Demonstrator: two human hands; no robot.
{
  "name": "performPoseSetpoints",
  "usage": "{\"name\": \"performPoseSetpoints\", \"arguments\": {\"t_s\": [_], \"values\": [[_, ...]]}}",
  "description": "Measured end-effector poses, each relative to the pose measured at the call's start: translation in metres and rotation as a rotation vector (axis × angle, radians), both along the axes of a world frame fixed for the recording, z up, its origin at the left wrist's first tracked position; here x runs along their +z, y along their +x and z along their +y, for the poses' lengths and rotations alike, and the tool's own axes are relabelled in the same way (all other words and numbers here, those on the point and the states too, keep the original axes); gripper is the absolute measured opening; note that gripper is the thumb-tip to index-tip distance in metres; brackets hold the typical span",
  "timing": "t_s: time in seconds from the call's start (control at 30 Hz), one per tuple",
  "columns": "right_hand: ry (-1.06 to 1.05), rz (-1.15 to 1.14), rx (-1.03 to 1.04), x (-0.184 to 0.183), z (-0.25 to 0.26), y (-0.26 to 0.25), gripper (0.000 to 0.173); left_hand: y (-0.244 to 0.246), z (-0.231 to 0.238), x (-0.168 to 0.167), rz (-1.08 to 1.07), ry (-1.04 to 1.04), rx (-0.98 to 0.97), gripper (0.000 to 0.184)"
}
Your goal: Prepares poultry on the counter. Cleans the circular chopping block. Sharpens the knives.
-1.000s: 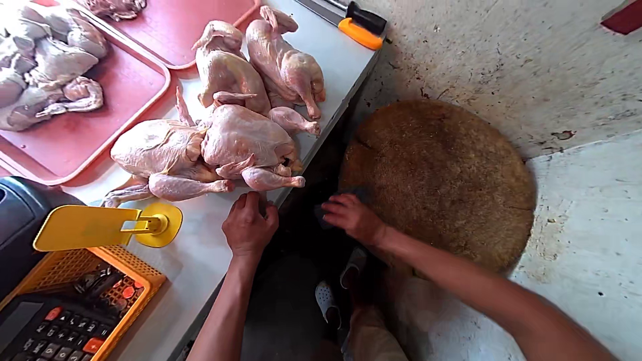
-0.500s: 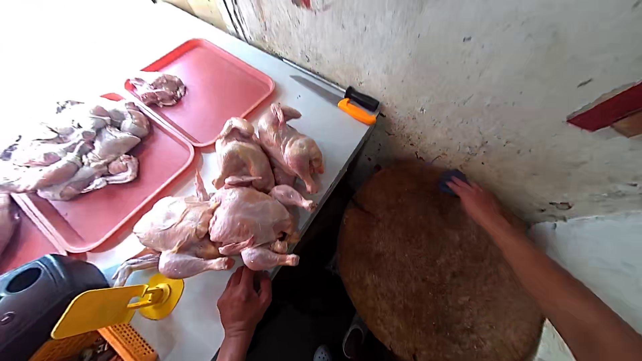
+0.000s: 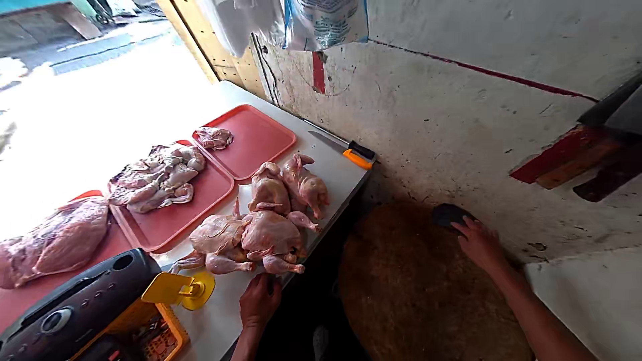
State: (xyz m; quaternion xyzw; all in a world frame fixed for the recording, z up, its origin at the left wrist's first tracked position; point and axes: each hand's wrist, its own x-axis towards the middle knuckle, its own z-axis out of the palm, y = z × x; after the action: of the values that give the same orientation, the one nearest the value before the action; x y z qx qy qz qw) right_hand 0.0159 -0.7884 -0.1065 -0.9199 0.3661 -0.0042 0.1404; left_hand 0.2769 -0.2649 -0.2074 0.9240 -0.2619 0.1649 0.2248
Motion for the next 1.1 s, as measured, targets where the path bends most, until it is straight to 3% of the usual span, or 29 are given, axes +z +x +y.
{"name": "performPoseSetpoints", "arguments": {"t_s": [0.13,0.23,0.3,0.4,0.47,0.6,0.67,0.73,0.83,0.9,0.97,1.03,1.1], "values": [[0.216,-0.123,0.124,0.01,0.103,0.05,0.032,0.002,0.005,-0.006,-0.021,-0.037,-0.007,0.037],[0.48,-0.088,0.252,0.028,0.195,0.075,0.03,-0.008,0.007,0.001,-0.02,-0.084,-0.193,0.025],[0.583,-0.092,0.319,0.034,0.247,0.083,0.031,-0.037,-0.004,0.026,0.223,-0.009,-0.405,0.02],[0.645,0.118,0.389,0.043,0.293,0.088,0.046,-0.091,-0.052,0.064,0.702,0.382,-0.653,0.03],[0.607,0.296,0.395,0.046,0.306,0.091,0.054,-0.112,-0.087,0.081,0.849,0.609,-0.722,0.036],[0.546,0.391,0.264,0.037,0.299,0.081,0.051,-0.126,-0.122,0.088,0.78,0.56,-0.829,0.049],[0.573,0.381,0.113,0.036,0.287,0.075,0.051,-0.126,-0.143,0.09,0.768,0.727,-0.886,0.055],[0.572,0.359,-0.022,0.034,0.276,0.069,0.052,-0.129,-0.162,0.089,0.742,0.841,-0.93,0.051],[0.593,0.345,-0.069,0.033,0.271,0.062,0.054,-0.135,-0.18,0.071,0.916,0.704,-0.825,0.041],[0.761,0.187,-0.044,0.036,0.264,0.051,0.05,-0.138,-0.191,0.057,1.038,0.615,-0.722,0.037],[0.967,-0.072,-0.091,0.051,0.244,0.038,0.042,-0.13,-0.205,0.071,0.9,0.823,-0.866,0.039],[0.785,-0.284,-0.208,0.072,0.198,0.021,0.036,-0.119,-0.217,0.08,0.712,1.032,-1.013,0.04],[0.442,-0.502,-0.375,0.103,0.129,0.001,0.04,-0.107,-0.208,0.072,0.7,0.967,-1.014,0.041]]}}
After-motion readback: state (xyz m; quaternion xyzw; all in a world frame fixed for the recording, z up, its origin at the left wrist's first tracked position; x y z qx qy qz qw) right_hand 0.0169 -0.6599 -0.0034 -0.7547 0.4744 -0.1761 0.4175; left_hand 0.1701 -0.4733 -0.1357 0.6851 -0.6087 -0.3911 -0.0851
